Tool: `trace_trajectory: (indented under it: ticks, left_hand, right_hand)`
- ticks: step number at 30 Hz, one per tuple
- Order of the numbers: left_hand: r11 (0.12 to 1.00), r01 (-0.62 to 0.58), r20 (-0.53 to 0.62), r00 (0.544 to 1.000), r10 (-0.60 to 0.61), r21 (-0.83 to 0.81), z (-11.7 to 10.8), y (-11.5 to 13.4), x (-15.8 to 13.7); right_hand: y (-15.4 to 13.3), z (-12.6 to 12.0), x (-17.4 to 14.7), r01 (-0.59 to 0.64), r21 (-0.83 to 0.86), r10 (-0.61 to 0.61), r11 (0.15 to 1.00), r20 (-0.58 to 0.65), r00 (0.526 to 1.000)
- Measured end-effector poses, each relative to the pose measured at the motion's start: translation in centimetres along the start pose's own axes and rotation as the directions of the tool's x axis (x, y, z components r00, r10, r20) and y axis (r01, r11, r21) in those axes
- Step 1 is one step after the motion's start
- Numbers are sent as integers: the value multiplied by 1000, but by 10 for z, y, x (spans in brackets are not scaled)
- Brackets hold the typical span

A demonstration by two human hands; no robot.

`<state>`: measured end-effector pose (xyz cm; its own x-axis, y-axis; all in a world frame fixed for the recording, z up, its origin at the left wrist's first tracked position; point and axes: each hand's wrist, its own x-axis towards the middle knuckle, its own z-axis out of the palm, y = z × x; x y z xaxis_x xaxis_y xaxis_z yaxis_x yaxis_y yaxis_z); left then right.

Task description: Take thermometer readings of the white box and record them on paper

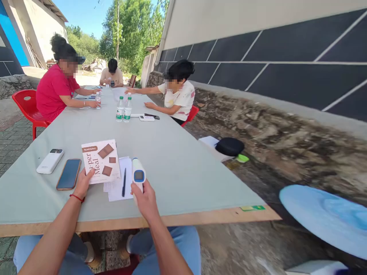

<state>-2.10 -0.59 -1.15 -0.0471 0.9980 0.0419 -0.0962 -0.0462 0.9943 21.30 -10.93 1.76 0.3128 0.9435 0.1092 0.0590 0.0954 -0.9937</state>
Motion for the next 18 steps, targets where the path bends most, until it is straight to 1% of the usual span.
trace_trajectory:
  ticks: [2,3,5,7,9,11,14,18]
  left_hand:
    - [999,27,0,1000,-27,-35,1,1,0]
    - [998,35,-1,999,-35,-46,2,2,-1]
    - [997,54,0,999,-54,-54,4,3,-2]
    - [996,74,-8,997,-74,-52,6,5,-3]
    - [996,84,-27,996,-85,-38,7,7,-3]
    - [996,85,-35,996,-86,-30,7,8,-2]
    - [996,76,-4,997,-76,-38,8,9,-1]
    - [995,71,35,997,-68,-72,9,12,-3]
  right_hand:
    - [-14,26,-22,-11,73,3,997,109,994]
    - [-18,38,-29,-17,86,5,996,141,990]
    - [-21,57,-34,-40,100,21,994,179,984]
    - [-17,69,-31,-95,121,72,988,177,981]
    - [-12,77,-26,-159,140,136,977,157,978]
    - [-8,79,-22,-192,148,172,970,138,975]
    - [-9,79,-23,-193,124,177,973,130,976]
    - [-16,78,-29,-154,95,143,984,113,983]
